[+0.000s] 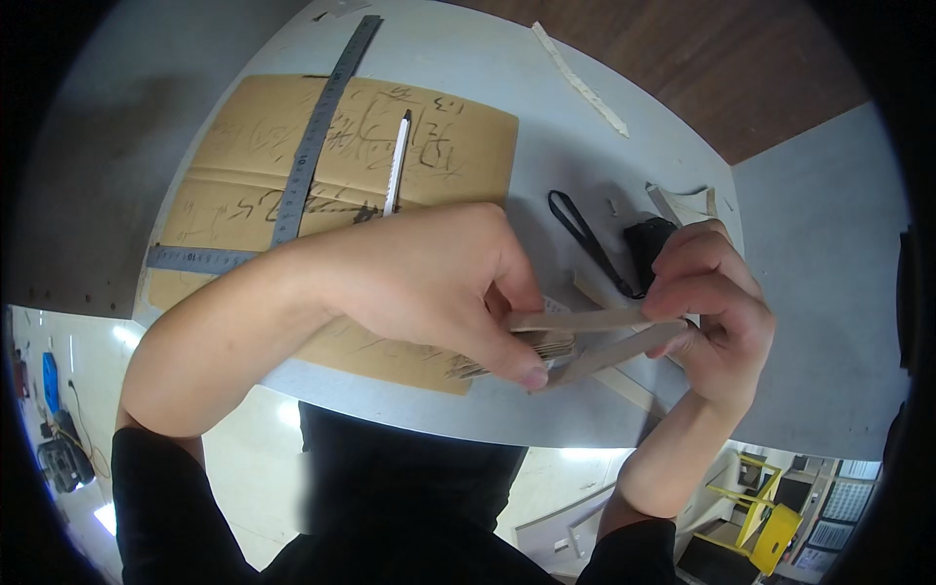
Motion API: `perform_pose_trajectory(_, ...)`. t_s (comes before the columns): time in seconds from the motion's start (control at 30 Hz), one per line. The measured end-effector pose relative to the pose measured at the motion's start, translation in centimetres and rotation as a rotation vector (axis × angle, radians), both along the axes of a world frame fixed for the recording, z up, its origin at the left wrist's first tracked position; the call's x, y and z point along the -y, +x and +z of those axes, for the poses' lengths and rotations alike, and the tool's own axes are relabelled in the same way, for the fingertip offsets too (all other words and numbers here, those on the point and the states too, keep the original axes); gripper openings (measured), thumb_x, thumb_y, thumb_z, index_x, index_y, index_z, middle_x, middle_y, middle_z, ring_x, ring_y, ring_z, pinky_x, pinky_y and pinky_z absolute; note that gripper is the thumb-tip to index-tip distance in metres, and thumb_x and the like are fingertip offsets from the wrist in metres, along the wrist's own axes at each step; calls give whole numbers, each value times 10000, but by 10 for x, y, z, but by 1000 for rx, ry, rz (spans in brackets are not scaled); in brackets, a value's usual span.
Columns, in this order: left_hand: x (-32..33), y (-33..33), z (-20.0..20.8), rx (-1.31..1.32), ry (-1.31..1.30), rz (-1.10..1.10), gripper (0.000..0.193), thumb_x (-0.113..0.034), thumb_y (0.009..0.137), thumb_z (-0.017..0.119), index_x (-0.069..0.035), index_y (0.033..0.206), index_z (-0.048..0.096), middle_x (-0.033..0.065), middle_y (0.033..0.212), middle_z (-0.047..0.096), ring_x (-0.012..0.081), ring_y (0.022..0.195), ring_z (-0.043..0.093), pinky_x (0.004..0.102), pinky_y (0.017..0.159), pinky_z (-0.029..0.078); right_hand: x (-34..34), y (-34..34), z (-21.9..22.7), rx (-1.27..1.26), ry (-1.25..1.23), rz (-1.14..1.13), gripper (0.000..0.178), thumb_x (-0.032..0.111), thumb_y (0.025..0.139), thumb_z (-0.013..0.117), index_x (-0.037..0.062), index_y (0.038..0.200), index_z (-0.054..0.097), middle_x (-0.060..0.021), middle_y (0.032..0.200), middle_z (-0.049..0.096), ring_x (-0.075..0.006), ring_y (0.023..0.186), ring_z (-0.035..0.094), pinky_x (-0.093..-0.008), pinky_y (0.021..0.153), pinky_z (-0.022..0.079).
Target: The person measures and marks a wooden piece, then uses a utility knife to cut it. They later use a cordless drill and a screwdriver to assemble parts of a shelving unit, inserting screws and aligning components.
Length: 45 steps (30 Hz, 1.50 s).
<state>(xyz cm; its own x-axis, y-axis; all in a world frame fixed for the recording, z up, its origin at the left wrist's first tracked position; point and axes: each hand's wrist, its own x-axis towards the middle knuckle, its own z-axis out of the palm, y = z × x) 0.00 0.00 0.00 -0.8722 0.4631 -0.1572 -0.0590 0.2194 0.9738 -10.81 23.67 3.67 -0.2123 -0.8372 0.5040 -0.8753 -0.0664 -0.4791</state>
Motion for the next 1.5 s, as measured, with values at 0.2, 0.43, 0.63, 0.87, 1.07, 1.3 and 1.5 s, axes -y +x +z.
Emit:
perform_pose_trajectory(0.2, 0, 1, -4, 3, 16, 16, 256, -153, 759, 823, 43, 895, 731, 61, 728, 696, 78, 647, 615, 205, 589, 478, 12, 11, -2, -101, 66, 12, 348, 239, 574, 784, 58, 867, 734, -46, 838, 606, -241, 816, 539, -357, 723, 454)
perform_pose_trajectory(0.43, -2, 1, -1, -6, -17, -3, 321, -250, 749, 791, 32, 895, 741, 94, 671, 667, 133, 597, 564, 276, 564, 435, 28, 15, -19, -113, 49, 111, 333, 329, 616, 758, 71, 824, 737, -18, 821, 614, -232, 812, 552, -349, 704, 463)
perform_pose_trajectory(0.63, -6, 0, -6, 4, 142, 5, 298, -225, 746, 808, 26, 894, 743, 83, 693, 681, 120, 625, 582, 259, 586, 451, 28, 15, -18, -8, 63, 135, 339, 272, 577, 777, 87, 860, 750, -16, 823, 614, -217, 819, 554, -354, 737, 465)
perform_pose_trajectory(0.87, -5, 4, -6, -5, 191, 37, 279, -198, 752, 813, 21, 911, 745, 91, 756, 706, 114, 676, 621, 233, 618, 472, 35, 21, -25, -53, 29, 102, 235, 211, 635, 792, 73, 809, 715, -34, 869, 579, -236, 859, 543, -338, 740, 461)
perform_pose_trajectory(1.07, -12, 3, 4, 48, 403, 209, 298, -225, 882, 717, 27, 1034, 668, 66, 839, 684, 108, 691, 611, 236, 633, 478, 37, 30, -20, 71, -55, -187, 333, -109, 626, 695, 51, 911, 631, -105, 967, 555, -290, 922, 533, -365, 756, 468)
perform_pose_trajectory(1.3, -16, 5, 2, -131, 338, 244, 233, -182, 966, 596, 35, 1051, 607, 48, 833, 640, 111, 778, 598, 265, 736, 479, 36, 27, -23, -206, -121, -277, 289, -112, 666, 639, 41, 909, 615, -112, 955, 526, -245, 857, 550, -300, 676, 474)
perform_pose_trajectory(1.5, -10, 4, 1, -26, 319, 215, 217, -107, 961, 591, 42, 1118, 602, 70, 896, 663, 131, 848, 641, 243, 750, 498, 40, 24, -29, -130, -176, -192, 242, -77, 693, 685, 38, 900, 630, -95, 924, 573, -242, 783, 571, -311, 641, 481)
